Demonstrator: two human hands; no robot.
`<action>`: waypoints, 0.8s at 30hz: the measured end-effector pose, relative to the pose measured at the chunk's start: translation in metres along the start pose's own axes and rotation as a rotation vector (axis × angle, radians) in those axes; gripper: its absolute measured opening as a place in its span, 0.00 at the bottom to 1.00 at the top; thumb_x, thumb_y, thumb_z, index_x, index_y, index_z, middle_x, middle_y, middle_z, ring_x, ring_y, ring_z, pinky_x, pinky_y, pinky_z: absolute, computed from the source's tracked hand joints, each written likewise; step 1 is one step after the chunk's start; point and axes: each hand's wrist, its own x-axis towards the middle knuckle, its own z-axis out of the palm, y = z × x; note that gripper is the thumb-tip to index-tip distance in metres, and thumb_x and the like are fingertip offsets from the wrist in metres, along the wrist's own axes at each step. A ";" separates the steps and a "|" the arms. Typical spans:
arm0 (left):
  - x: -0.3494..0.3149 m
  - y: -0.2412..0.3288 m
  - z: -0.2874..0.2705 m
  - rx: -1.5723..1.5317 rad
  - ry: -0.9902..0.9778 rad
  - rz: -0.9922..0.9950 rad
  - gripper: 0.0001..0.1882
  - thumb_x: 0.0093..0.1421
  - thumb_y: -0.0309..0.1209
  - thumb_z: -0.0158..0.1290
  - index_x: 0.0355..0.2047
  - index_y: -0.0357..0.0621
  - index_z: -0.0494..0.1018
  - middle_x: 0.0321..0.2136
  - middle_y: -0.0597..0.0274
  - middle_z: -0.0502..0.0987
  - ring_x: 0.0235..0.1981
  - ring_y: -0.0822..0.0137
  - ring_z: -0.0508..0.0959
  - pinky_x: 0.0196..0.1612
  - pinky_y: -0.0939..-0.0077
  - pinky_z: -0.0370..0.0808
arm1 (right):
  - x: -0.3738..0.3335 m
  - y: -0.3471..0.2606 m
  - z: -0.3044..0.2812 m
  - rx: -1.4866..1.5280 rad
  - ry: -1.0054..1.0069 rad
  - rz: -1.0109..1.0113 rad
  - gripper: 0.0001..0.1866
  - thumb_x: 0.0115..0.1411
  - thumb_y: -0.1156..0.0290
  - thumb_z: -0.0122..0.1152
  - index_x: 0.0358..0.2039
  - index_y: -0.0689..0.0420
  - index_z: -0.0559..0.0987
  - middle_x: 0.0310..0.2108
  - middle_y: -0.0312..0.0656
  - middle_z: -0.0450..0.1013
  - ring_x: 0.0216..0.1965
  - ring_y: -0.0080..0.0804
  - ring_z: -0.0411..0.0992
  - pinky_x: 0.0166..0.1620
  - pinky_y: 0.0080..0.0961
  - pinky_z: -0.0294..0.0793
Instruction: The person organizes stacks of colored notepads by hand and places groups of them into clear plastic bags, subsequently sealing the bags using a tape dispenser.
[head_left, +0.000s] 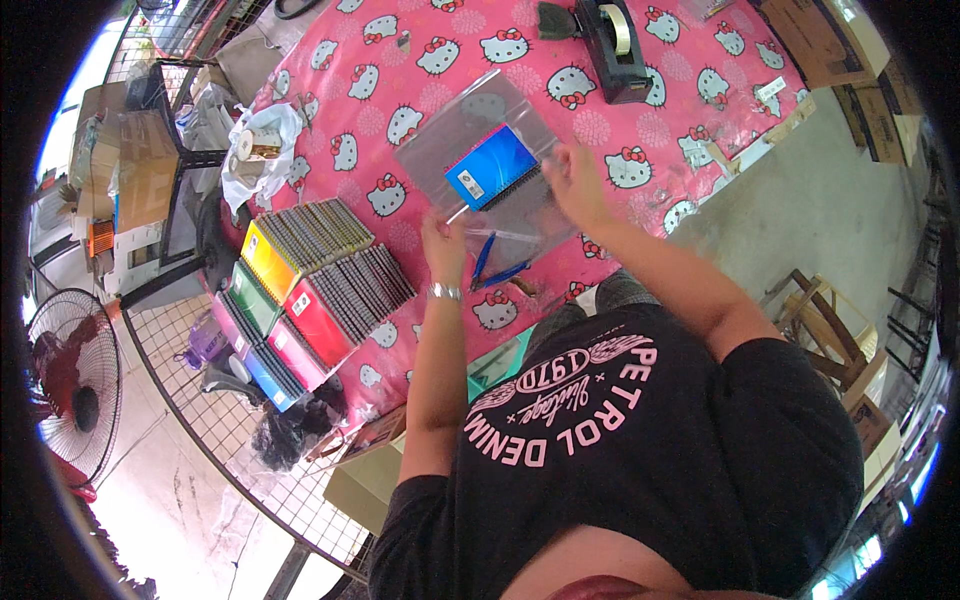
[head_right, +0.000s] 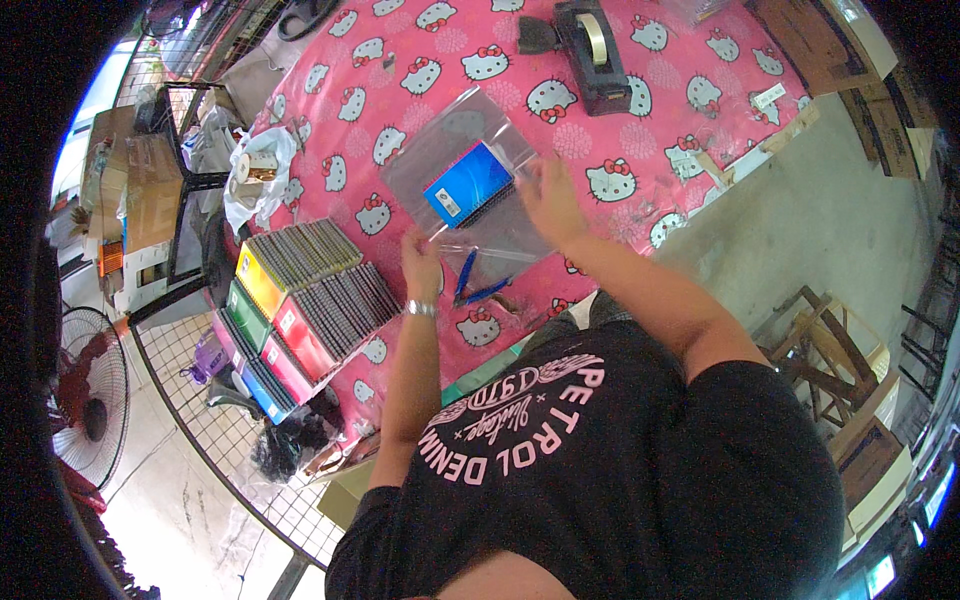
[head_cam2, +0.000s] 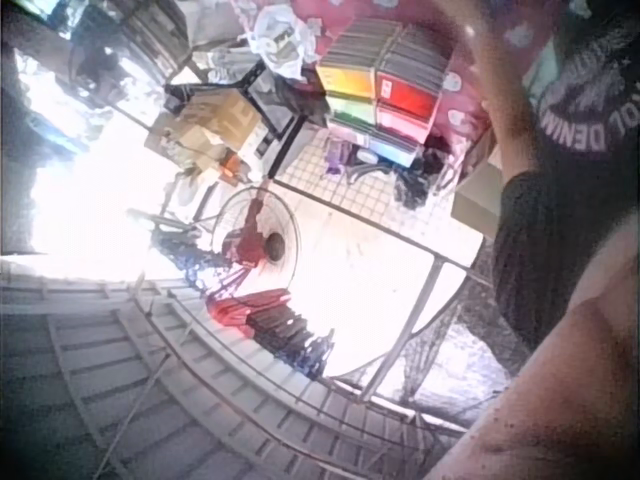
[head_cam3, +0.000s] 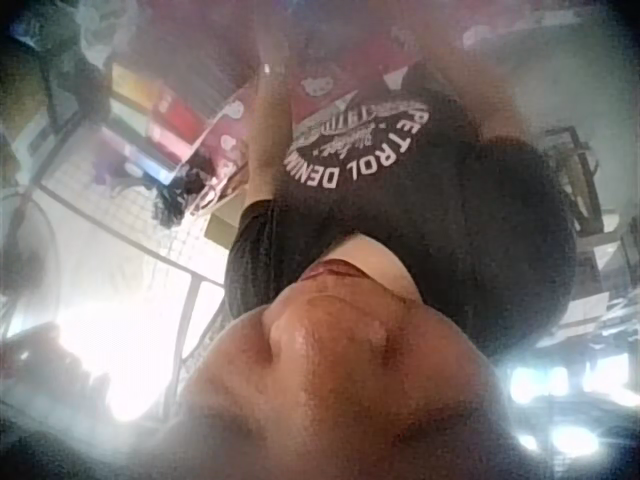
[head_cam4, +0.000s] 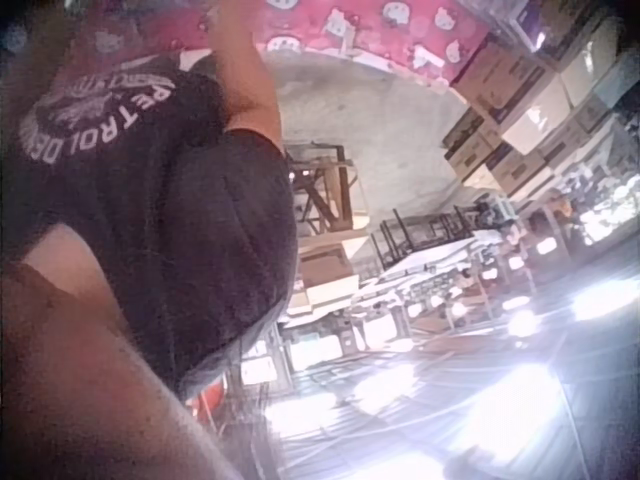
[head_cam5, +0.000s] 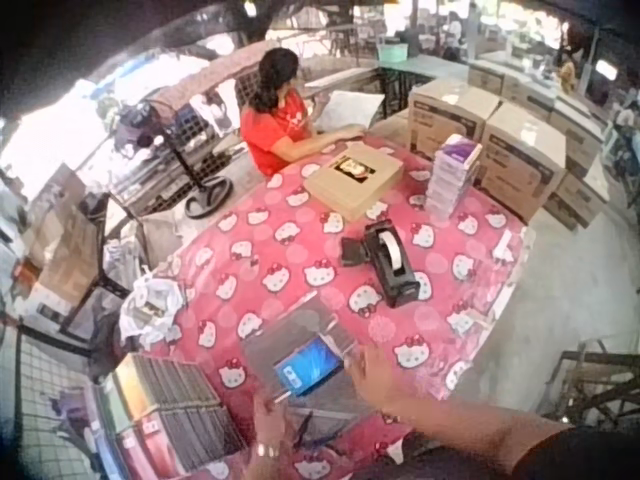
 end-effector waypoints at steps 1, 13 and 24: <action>-0.021 -0.019 -0.012 0.295 -0.118 0.201 0.18 0.51 0.28 0.57 0.42 0.37 0.69 0.36 0.52 0.74 0.37 0.59 0.74 0.39 0.68 0.70 | -0.021 -0.007 -0.001 -0.034 -0.043 -0.098 0.24 0.51 0.55 0.60 0.44 0.57 0.73 0.37 0.48 0.70 0.44 0.47 0.68 0.48 0.39 0.67; -0.090 -0.055 -0.044 0.267 -0.042 0.003 0.11 0.50 0.24 0.58 0.35 0.38 0.72 0.28 0.58 0.75 0.29 0.68 0.75 0.32 0.74 0.71 | -0.039 -0.017 0.022 -0.592 -0.886 -0.605 0.09 0.53 0.64 0.56 0.22 0.54 0.77 0.30 0.40 0.72 0.40 0.39 0.71 0.42 0.40 0.69; -0.096 -0.041 -0.032 0.413 -0.180 0.037 0.13 0.47 0.24 0.58 0.35 0.36 0.71 0.30 0.51 0.72 0.33 0.53 0.73 0.36 0.62 0.70 | -0.024 -0.060 0.006 -0.281 -0.710 -0.267 0.09 0.58 0.69 0.49 0.37 0.57 0.72 0.34 0.46 0.73 0.40 0.46 0.71 0.42 0.42 0.68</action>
